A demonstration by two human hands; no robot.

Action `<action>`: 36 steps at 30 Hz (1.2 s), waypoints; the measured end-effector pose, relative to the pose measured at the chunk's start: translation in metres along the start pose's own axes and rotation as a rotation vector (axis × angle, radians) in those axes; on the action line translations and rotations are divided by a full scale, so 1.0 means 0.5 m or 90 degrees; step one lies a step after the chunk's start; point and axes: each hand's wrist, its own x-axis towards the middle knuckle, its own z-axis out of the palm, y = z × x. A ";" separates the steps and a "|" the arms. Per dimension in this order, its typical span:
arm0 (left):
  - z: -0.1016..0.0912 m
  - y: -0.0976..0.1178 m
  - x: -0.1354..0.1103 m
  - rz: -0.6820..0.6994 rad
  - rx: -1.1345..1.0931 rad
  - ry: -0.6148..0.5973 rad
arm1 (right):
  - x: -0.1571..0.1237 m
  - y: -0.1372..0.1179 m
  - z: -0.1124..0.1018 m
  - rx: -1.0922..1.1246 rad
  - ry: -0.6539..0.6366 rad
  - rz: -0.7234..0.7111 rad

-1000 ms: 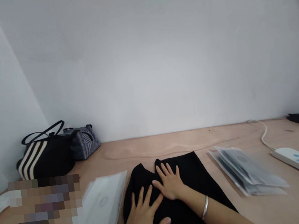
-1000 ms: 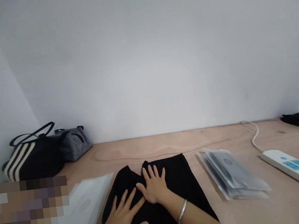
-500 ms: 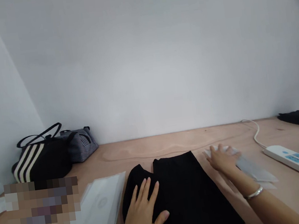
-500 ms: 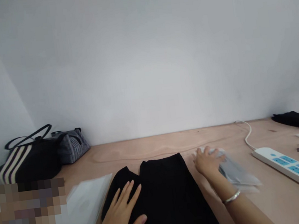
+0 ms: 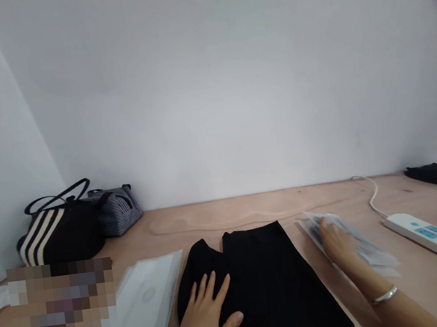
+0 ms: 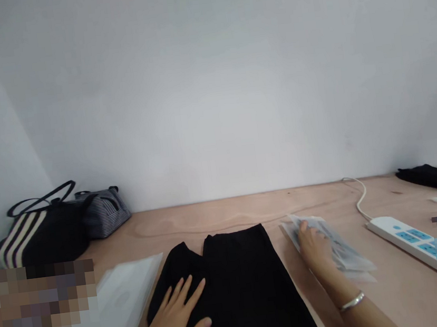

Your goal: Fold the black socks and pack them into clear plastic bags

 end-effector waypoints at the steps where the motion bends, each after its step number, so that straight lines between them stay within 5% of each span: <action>1: -0.003 -0.001 0.000 0.001 -0.021 0.011 | 0.003 -0.006 -0.008 0.002 0.003 -0.004; 5: -0.031 -0.003 0.003 -0.012 -0.144 0.145 | 0.008 -0.059 -0.048 0.044 0.011 -0.075; 9: -0.059 -0.015 0.004 -0.022 -0.262 0.334 | -0.013 -0.147 -0.095 0.308 0.023 -0.273; 15: -0.075 -0.039 0.002 -0.031 -0.372 0.443 | -0.050 -0.255 -0.141 0.570 -0.119 -0.512; 20: -0.079 -0.031 0.003 -0.012 -0.284 0.372 | -0.074 -0.294 -0.142 0.561 -0.244 -0.559; 26: -0.045 0.043 0.017 0.055 -0.128 0.200 | -0.092 -0.273 -0.103 0.478 -0.204 -0.403; 30: -0.021 0.096 0.032 0.038 -0.029 0.075 | -0.101 -0.244 -0.078 0.333 -0.267 -0.284; 36: -0.017 0.086 0.034 0.051 0.022 -0.025 | -0.113 -0.223 -0.057 0.260 -0.346 -0.253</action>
